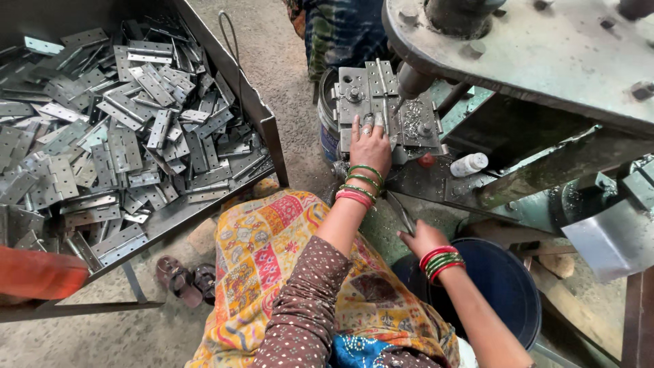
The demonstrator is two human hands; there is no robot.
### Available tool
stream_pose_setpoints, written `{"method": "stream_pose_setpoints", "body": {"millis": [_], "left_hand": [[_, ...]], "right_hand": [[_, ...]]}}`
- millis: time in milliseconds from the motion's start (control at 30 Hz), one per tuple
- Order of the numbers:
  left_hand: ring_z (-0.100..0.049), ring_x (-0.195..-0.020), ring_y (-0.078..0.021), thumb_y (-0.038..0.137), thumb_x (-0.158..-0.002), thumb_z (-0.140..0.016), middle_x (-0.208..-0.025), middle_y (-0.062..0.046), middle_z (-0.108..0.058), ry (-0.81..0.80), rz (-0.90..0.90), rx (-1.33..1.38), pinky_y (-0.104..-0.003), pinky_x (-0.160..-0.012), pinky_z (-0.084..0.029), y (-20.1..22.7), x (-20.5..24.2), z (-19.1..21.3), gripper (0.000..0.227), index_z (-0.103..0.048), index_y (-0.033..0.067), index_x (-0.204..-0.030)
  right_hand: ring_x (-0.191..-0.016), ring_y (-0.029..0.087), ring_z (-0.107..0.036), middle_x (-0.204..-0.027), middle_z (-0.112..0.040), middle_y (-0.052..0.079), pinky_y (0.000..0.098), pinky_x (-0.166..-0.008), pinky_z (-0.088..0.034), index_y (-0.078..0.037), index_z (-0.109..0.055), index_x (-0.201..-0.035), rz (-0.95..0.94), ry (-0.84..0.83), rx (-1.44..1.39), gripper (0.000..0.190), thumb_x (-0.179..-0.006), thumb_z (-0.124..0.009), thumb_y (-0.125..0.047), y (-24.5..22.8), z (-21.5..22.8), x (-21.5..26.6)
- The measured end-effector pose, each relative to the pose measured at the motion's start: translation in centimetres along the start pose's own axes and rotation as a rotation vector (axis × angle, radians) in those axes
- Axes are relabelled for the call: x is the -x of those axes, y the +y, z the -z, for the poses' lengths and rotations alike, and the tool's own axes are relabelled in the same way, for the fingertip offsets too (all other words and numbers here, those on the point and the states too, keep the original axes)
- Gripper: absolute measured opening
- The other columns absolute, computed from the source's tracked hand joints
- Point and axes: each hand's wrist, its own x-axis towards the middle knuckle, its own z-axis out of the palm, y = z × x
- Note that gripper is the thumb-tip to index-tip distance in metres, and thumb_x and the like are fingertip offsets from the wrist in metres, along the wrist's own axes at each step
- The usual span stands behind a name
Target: The person repeatedly picks up metal hinge pieces from a bin, places them into a manual punching machine, and operates the lever to process them. The processed pieces are then returned to the bin. The task is performed continuously throughout the clip.
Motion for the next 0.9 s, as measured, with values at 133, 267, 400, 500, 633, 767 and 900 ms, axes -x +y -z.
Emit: {"method": "stream_pose_setpoints", "body": {"millis": [133, 267, 400, 500, 633, 767, 900], "left_hand": [[-0.061, -0.121, -0.0271, 0.016, -0.09, -0.056, -0.119, -0.01, -0.067, -0.116, 0.018, 0.031, -0.053, -0.126, -0.018, 0.4, 0.6, -0.6, 0.024, -0.077, 0.0073, -0.098], [-0.061, -0.121, -0.0271, 0.016, -0.091, -0.056, -0.119, -0.01, -0.067, -0.116, 0.021, 0.049, -0.054, -0.127, -0.018, 0.2, 0.0, -0.4, 0.023, -0.077, 0.0075, -0.095], [-0.06, -0.123, -0.0277, 0.015, -0.09, -0.056, -0.12, -0.011, -0.067, -0.113, 0.003, -0.002, -0.054, -0.127, -0.017, 0.4, 0.5, 0.3, 0.025, -0.077, 0.0063, -0.099], [-0.06, -0.125, -0.0292, 0.016, -0.089, -0.056, -0.123, -0.014, -0.067, -0.105, 0.005, -0.039, -0.053, -0.126, -0.018, 1.2, 0.9, 0.8, 0.025, -0.077, 0.0065, -0.098], [-0.061, -0.124, -0.0289, 0.018, -0.09, -0.056, -0.133, -0.016, -0.066, -0.061, 0.014, -0.093, -0.049, -0.126, -0.021, 1.6, 1.5, 0.4, 0.028, -0.078, 0.0054, -0.103], [-0.062, -0.122, -0.0294, 0.017, -0.092, -0.057, -0.132, -0.016, -0.065, -0.195, 0.048, -0.02, -0.052, -0.127, -0.021, 1.1, -0.4, -0.8, 0.025, -0.079, 0.0063, -0.099], [-0.063, -0.122, -0.0291, 0.018, -0.092, -0.058, -0.131, -0.017, -0.065, -0.158, -0.006, -0.056, -0.051, -0.126, -0.02, 0.5, -0.9, 0.3, 0.024, -0.08, 0.0078, -0.095]], "right_hand": [[-0.085, 0.045, -0.071, -0.084, -0.071, 0.027, 0.0517, -0.08, -0.055, 0.0, -0.067, -0.099, -0.004, -0.004, -0.047, 0.058, -0.085, -0.07, -0.056, 0.2, -1.2, 0.9], [-0.079, 0.046, -0.07, -0.08, -0.071, 0.027, 0.0537, -0.075, -0.055, 0.0, -0.064, -0.104, 0.026, 0.085, -0.112, 0.053, -0.094, -0.063, -0.052, -0.4, -3.6, 1.4], [-0.078, 0.046, -0.071, -0.08, -0.071, 0.027, 0.0528, -0.074, -0.056, 0.0, -0.064, -0.103, -0.004, 0.032, -0.134, 0.053, -0.09, -0.065, -0.051, -0.9, -3.2, 2.1], [-0.085, 0.046, -0.071, -0.087, -0.072, 0.028, 0.0527, -0.078, -0.056, 0.0, -0.065, -0.102, -0.034, -0.028, -0.069, 0.058, -0.087, -0.068, -0.056, -1.0, 0.4, 1.5], [-0.095, 0.045, -0.071, -0.095, -0.073, 0.027, 0.051, -0.087, -0.054, -0.002, -0.067, -0.104, 0.005, -0.054, -0.003, 0.061, -0.084, -0.07, -0.059, -2.2, 3.6, 1.4], [-0.096, 0.045, -0.071, -0.096, -0.074, 0.027, 0.051, -0.088, -0.055, -0.001, -0.068, -0.105, 0.011, -0.049, 0.014, 0.062, -0.086, -0.069, -0.06, -3.0, 4.9, 2.1], [-0.096, 0.045, -0.071, -0.097, -0.073, 0.026, 0.0513, -0.088, -0.054, -0.002, -0.066, -0.107, -0.009, -0.062, 0.012, 0.062, -0.086, -0.068, -0.06, -3.7, 5.3, 2.6]]}}
